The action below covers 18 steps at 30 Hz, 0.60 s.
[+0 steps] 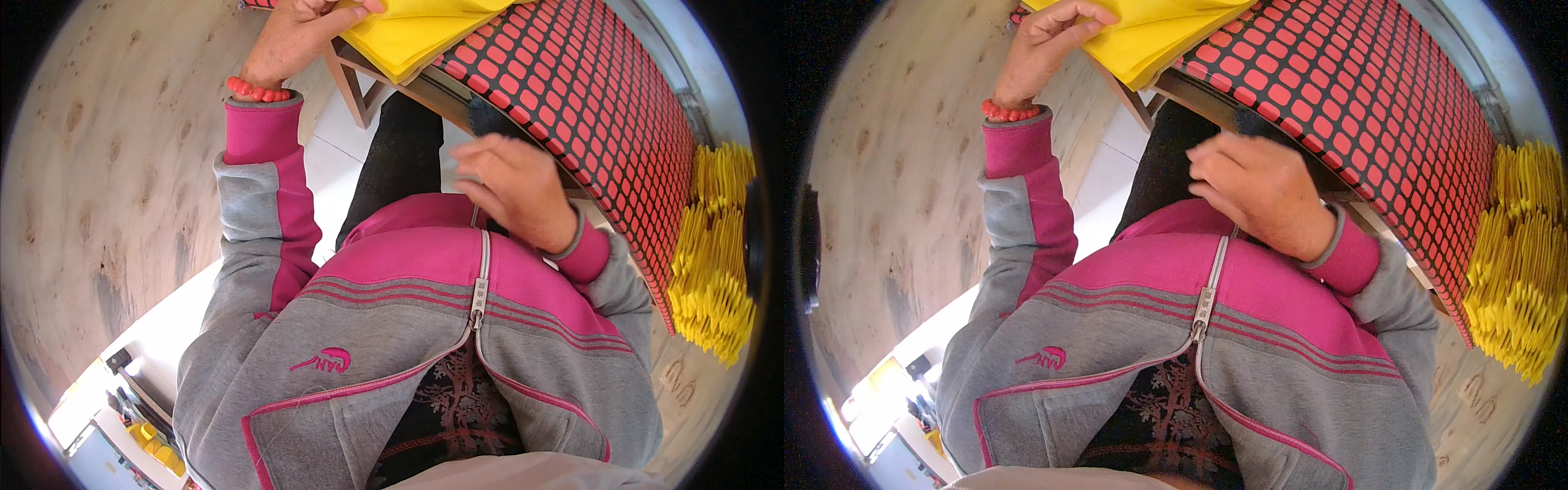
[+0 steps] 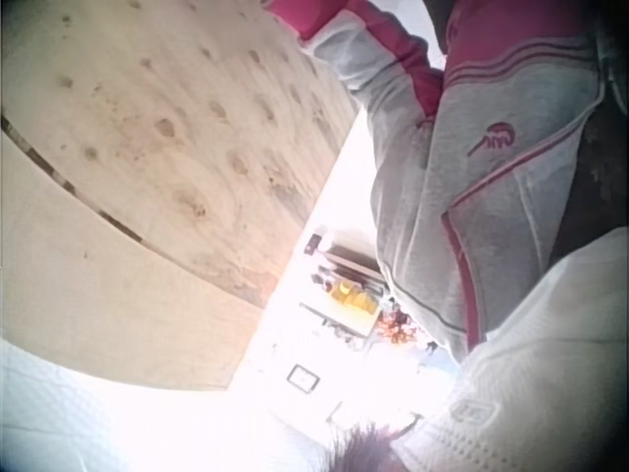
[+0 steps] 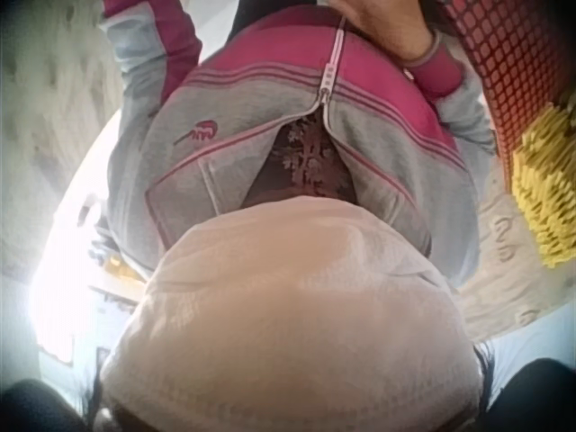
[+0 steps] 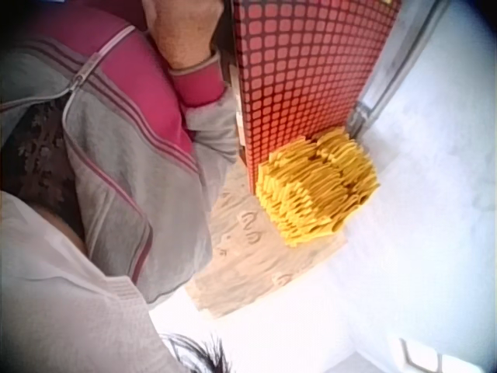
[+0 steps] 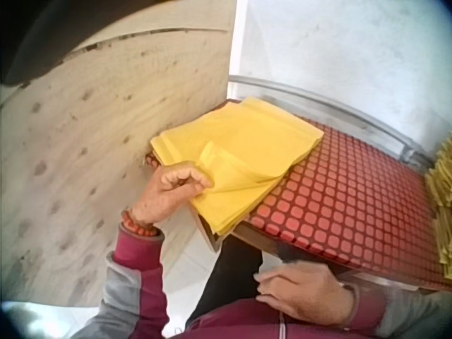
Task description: The person folds yellow paper sheets by hand on a patterned table surface, aligning edges and pressing creases. Folded sheets are stacked into a growing pile on the right side of the table.
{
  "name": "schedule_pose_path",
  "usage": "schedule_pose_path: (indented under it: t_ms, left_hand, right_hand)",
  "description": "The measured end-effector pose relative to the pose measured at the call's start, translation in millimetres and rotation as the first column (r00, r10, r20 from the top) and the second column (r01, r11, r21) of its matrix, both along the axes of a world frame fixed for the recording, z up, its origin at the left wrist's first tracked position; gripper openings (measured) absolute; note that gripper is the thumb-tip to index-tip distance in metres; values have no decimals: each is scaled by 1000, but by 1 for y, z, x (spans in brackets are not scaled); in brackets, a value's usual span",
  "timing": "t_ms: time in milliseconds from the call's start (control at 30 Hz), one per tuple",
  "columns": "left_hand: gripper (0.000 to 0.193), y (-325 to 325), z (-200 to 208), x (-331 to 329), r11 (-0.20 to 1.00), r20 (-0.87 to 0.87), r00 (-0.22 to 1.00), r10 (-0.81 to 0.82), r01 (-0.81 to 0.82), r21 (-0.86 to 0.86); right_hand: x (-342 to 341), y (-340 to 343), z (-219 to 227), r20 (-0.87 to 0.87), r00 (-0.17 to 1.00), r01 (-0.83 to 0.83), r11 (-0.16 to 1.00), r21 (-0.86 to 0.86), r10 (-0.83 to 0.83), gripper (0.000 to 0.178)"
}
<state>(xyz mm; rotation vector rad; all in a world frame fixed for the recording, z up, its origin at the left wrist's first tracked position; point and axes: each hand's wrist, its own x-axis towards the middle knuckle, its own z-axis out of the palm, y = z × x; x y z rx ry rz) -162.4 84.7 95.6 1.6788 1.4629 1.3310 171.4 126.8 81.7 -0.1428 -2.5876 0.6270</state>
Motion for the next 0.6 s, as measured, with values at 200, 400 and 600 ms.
schedule_pose_path:
  t_ms: [200,400,600]
  left_hand:
    - [10,-4,4,0,1000,26,1000,-7,7,-28]
    - [10,-2,-1,-6,997,68,995,-70,72,-24]
    - [11,-1,-5,-11,996,43,995,-94,95,-4]
  right_hand:
    - [-74,33,54,-194,981,73,960,270,-20,19]
    - [-98,48,46,-161,987,60,908,415,8,18]
    - [-105,55,34,-171,981,97,995,9,-94,11]
